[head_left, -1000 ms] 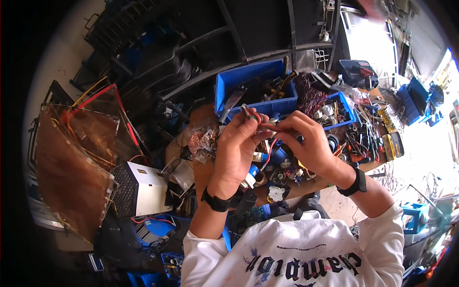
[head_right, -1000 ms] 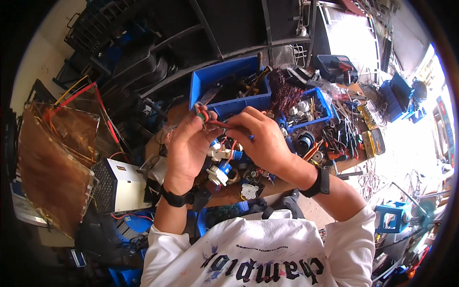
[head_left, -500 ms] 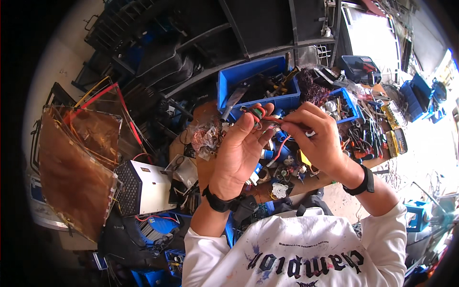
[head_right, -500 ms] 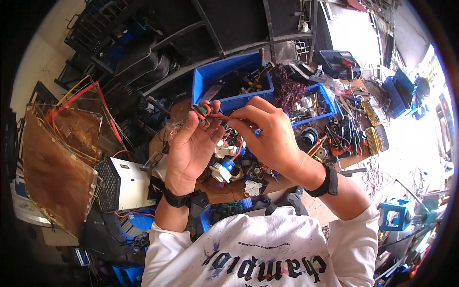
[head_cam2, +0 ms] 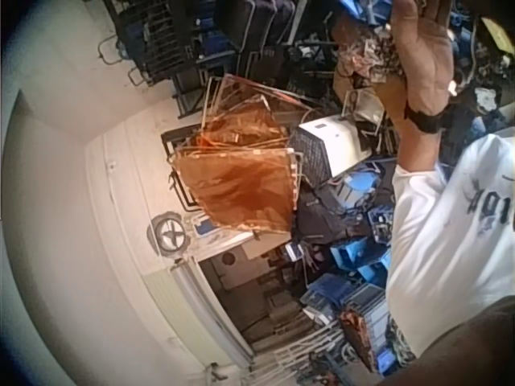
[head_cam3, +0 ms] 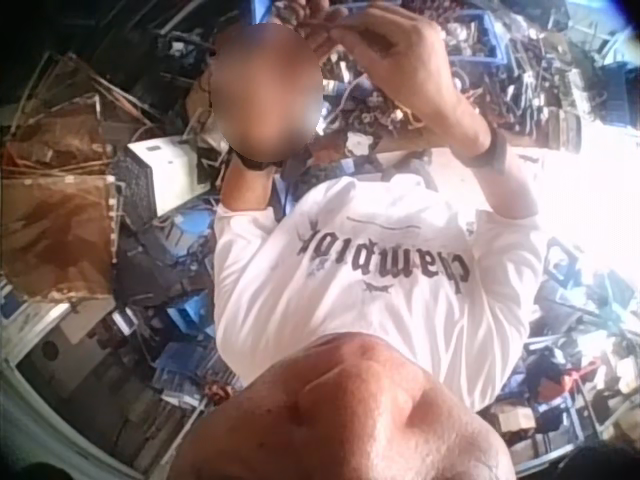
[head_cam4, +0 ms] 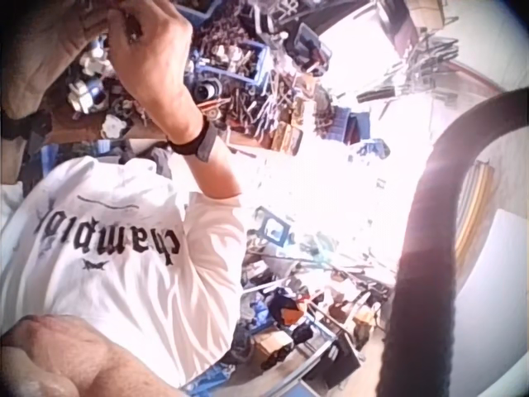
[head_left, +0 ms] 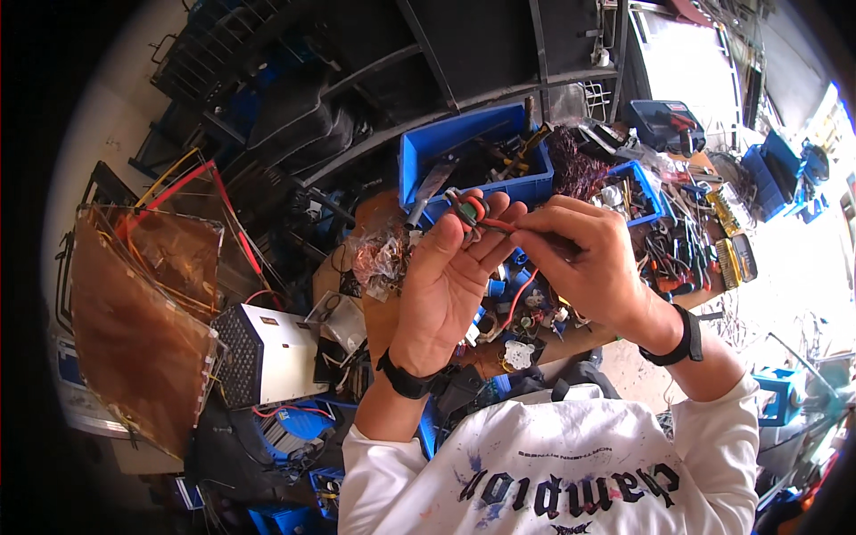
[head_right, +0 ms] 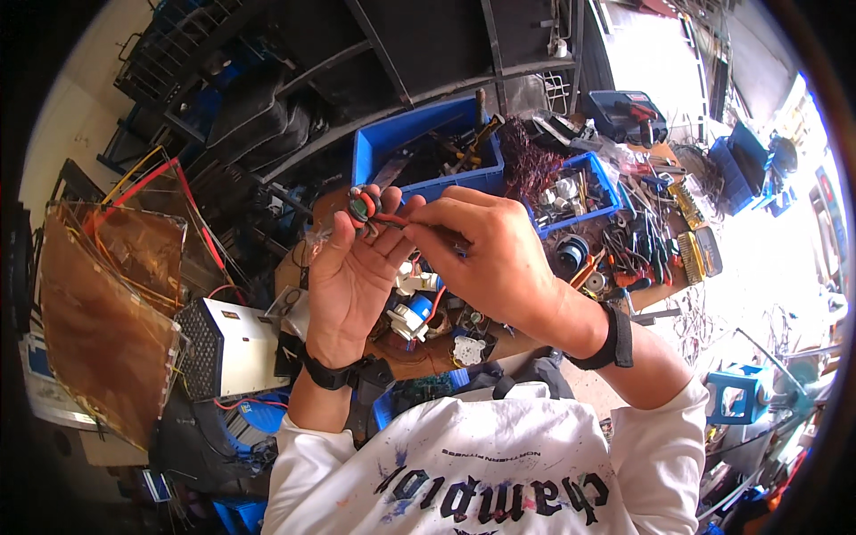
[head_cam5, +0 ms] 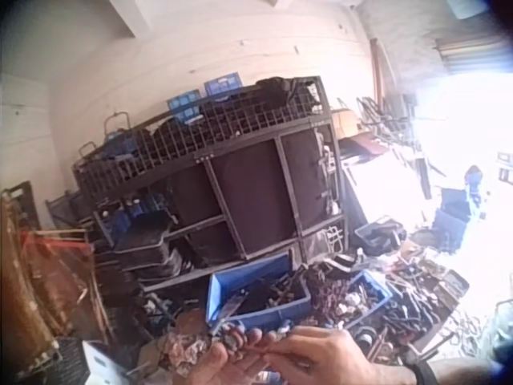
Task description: The person manipulates a small green electronic component with red and black wires, repeatedly twisting and adjusting the wire ends by hand. The hands hold and reposition the component multiple times over a cluttered workbench, but no tools are used and no final assembled state is shown.
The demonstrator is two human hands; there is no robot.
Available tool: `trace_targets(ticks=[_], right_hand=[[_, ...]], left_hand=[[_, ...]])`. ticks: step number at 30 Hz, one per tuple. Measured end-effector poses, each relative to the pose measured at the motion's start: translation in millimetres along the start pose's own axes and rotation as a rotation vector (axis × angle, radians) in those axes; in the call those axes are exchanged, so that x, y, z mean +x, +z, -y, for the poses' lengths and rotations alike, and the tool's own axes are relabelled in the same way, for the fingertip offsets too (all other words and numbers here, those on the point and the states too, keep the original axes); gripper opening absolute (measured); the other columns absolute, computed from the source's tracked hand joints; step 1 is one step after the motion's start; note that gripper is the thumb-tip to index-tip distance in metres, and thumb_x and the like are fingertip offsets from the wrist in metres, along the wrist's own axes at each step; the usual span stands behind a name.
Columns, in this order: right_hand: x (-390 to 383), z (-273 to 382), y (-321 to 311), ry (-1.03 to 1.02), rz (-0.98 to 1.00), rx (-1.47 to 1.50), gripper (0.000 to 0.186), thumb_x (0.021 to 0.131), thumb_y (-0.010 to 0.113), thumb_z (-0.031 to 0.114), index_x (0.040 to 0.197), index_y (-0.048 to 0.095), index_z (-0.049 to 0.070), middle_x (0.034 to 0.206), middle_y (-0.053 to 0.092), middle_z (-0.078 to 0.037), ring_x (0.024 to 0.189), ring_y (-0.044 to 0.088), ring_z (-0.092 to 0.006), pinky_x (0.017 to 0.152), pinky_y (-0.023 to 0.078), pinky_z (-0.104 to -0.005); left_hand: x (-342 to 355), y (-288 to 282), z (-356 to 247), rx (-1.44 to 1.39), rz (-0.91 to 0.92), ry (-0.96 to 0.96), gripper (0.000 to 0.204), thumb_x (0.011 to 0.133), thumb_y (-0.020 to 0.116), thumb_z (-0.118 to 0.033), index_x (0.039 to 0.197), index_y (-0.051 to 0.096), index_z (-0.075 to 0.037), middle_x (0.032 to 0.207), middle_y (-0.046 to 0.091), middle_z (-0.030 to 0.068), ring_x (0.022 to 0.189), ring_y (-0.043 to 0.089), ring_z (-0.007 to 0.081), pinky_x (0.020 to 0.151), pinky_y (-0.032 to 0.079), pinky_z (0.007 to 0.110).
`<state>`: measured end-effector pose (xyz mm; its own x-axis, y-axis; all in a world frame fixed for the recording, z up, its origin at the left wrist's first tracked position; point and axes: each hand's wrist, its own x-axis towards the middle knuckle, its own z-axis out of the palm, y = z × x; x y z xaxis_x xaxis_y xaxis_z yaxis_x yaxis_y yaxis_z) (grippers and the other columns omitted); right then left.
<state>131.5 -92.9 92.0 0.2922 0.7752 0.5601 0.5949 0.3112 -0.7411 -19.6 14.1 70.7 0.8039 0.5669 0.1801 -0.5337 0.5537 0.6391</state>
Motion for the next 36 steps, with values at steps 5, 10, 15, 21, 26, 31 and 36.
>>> trace_targets(ticks=[5,10,15,21,26,31,36], right_hand=[[0.1,2.7,0.4,-0.023,-0.018,0.020,0.013,0.084,0.072,0.007,0.095,0.072,0.001,0.071,0.060,-0.010,0.055,0.059,-0.0203,0.051,0.046,-0.0309],[-2.5,0.7,3.2,-0.087,-0.054,0.019,0.012,0.082,0.073,0.005,0.094,0.072,0.001,0.070,0.059,-0.008,0.054,0.058,-0.0188,0.049,0.044,-0.0300],[-1.0,1.5,5.9,-0.126,-0.085,0.012,0.011,0.081,0.074,0.003,0.092,0.071,0.002,0.070,0.059,-0.008,0.054,0.058,-0.0191,0.049,0.044,-0.0295],[-5.5,1.6,18.6,-0.207,-0.111,-0.010,0.011,0.081,0.074,0.005,0.090,0.070,0.003,0.076,0.064,-0.010,0.059,0.064,-0.0230,0.053,0.048,-0.0306],[-1.0,12.6,7.7,-0.081,-0.039,0.054,0.011,0.082,0.074,0.007,0.090,0.069,0.000,0.080,0.065,-0.011,0.063,0.065,-0.0229,0.057,0.051,-0.0307],[-2.6,16.3,5.5,0.026,-0.035,0.093,0.012,0.082,0.074,0.004,0.091,0.068,-0.001,0.079,0.065,-0.010,0.061,0.063,-0.0189,0.056,0.049,-0.0287],[-5.1,10.2,7.0,-0.031,-0.088,0.114,0.010,0.081,0.074,0.001,0.090,0.069,0.000,0.078,0.064,-0.008,0.062,0.060,-0.0142,0.055,0.047,-0.0262]], left_hand=[[-0.1,3.7,0.4,0.014,0.028,0.021,0.036,0.099,0.059,-0.029,0.126,0.056,-0.005,0.130,0.061,0.0141,0.128,0.054,0.0316,0.108,0.046,0.043],[0.4,4.2,-0.7,0.017,0.068,0.026,0.039,0.098,0.060,-0.028,0.129,0.055,-0.005,0.129,0.061,0.0144,0.128,0.054,0.0318,0.107,0.047,0.044],[0.9,6.1,-0.5,0.008,0.076,0.044,0.039,0.098,0.061,-0.026,0.130,0.054,-0.004,0.128,0.061,0.0151,0.128,0.054,0.0316,0.103,0.051,0.042],[1.7,13.1,6.9,0.049,0.047,0.062,0.039,0.097,0.062,-0.023,0.129,0.053,-0.003,0.127,0.061,0.0154,0.125,0.056,0.0302,0.097,0.055,0.037],[5.4,17.2,0.5,0.048,0.085,0.072,0.040,0.096,0.064,-0.022,0.129,0.053,-0.002,0.127,0.060,0.0159,0.124,0.057,0.0300,0.098,0.055,0.035],[6.9,17.7,0.0,0.078,0.096,0.125,0.042,0.094,0.067,-0.019,0.129,0.053,0.000,0.125,0.062,0.0164,0.123,0.058,0.0310,0.100,0.053,0.036],[7.3,19.5,0.4,0.107,0.105,0.157,0.044,0.092,0.069,-0.015,0.129,0.053,0.001,0.124,0.062,0.0178,0.123,0.058,0.0324,0.106,0.048,0.039]])
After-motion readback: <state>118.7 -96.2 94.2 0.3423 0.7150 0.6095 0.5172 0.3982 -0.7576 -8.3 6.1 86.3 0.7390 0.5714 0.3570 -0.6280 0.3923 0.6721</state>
